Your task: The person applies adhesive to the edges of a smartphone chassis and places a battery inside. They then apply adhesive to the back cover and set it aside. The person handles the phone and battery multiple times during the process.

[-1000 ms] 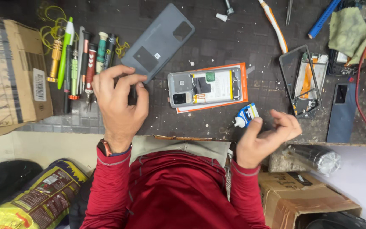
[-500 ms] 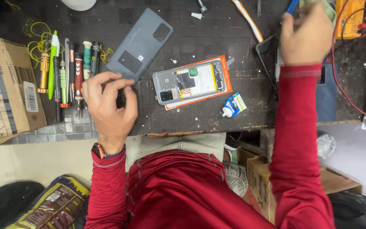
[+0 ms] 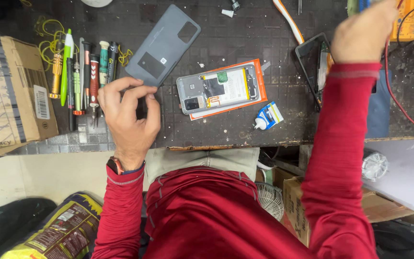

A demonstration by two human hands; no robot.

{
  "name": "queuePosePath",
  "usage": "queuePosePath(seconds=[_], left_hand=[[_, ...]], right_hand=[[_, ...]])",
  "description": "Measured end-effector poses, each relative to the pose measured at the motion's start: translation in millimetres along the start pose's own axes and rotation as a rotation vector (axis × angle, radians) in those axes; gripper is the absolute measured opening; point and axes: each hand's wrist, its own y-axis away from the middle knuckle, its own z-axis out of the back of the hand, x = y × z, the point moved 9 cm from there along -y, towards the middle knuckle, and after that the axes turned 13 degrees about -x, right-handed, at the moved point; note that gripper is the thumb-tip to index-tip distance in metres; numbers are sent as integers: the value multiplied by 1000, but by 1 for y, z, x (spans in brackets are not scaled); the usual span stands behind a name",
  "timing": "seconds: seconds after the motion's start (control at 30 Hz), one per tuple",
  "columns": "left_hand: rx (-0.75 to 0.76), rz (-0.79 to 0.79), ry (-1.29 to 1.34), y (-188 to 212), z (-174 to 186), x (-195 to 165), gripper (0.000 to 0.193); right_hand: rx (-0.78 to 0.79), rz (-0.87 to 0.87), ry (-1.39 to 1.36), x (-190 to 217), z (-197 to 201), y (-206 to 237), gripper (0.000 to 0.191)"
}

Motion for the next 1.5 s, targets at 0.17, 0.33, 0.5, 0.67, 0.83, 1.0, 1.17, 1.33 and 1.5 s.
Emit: queuePosePath(seconds=[0.17,0.33,0.5,0.67,0.83,1.0,1.17,1.33,1.5], left_hand=[[101,-116,135,10,-11,-58,22],[415,-176,245,53,-71,-127,49],[465,-162,200,76,-114,-148,37],[500,-78,235,89,-143,-157,37],[419,-92,249,70,-141,-170,41],[373,65,246,35,-95,-140,34],[253,151,177,-8,-63,-91,27],[296,32,89,-36,-84,-66,24],[397,-142,97,-35,-119,-68,24]], right_hand=[[261,-650,-699,1,59,69,7],[281,-1069,-1249,51,86,119,2],[294,-1115,-1218,68,96,151,10],[293,-1056,-1254,86,106,163,8],[346,-1077,-1169,85,105,171,15],[388,-1120,-1077,80,96,195,33],[449,-1123,-1111,105,72,206,33],[455,-978,-802,131,69,193,25],[187,-297,-408,161,98,143,11]])
